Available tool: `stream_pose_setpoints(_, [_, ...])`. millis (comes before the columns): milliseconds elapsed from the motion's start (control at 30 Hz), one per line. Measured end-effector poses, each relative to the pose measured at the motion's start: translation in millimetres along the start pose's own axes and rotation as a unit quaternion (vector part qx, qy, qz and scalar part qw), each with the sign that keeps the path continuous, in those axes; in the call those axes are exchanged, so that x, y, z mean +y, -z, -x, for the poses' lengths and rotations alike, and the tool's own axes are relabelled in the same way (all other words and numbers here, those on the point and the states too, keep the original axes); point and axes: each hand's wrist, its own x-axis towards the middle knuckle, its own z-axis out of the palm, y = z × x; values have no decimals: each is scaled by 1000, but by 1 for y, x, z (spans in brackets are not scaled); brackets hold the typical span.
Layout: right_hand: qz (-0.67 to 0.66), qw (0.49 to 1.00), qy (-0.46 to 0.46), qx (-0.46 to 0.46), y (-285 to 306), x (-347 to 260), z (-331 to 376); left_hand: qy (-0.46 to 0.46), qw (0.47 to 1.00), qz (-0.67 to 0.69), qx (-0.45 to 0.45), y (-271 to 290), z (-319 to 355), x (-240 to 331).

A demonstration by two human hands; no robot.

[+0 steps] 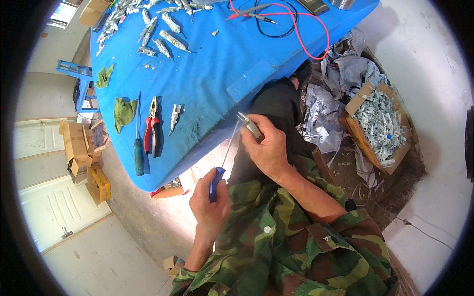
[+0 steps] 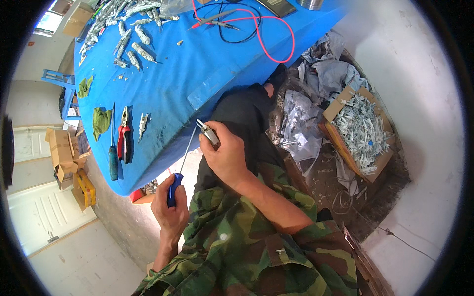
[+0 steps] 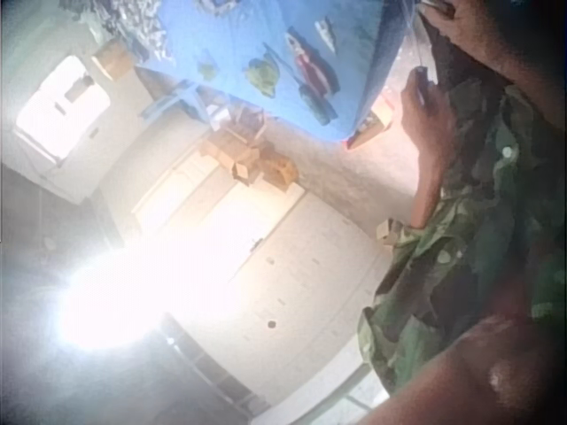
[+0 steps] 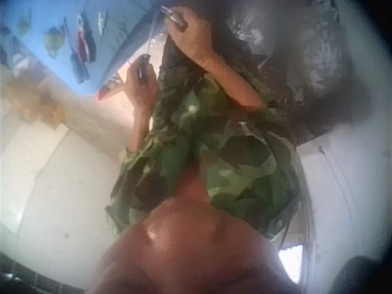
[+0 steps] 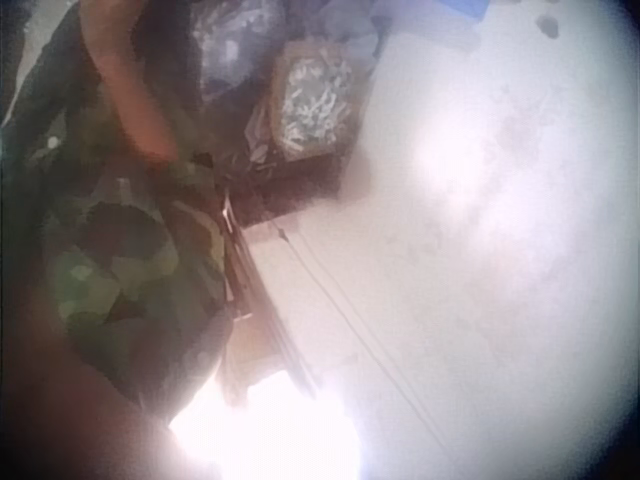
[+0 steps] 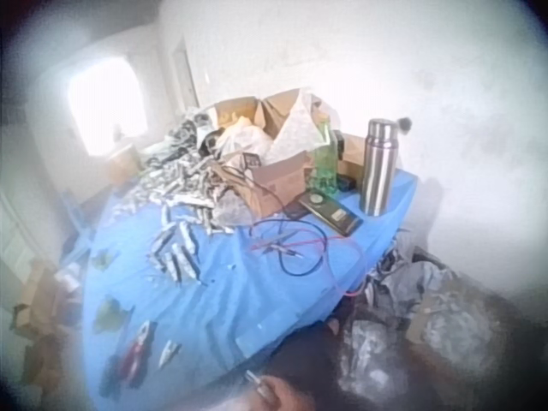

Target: The person assembles connector components for light tubes by hand using pliers and a screwdriver, handling small metal pins and plastic housings.

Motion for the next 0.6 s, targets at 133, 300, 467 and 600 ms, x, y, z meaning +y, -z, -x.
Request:
stream_pose_setpoints(133, [-8,1000,6,-1,-1,1,1,14,999,-3,-46,9,4,3])
stream_pose_setpoints(300, [15,999,30,6,-2,0,0,14,999,1,-38,2,2,4])
stream_pose_setpoints(467, [28,998,47,22,-3,3,0,35,998,-9,-48,2,2,6])
stream_pose_setpoints(600, [24,998,48,30,-5,4,0,18,999,-16,-35,-2,3,6])
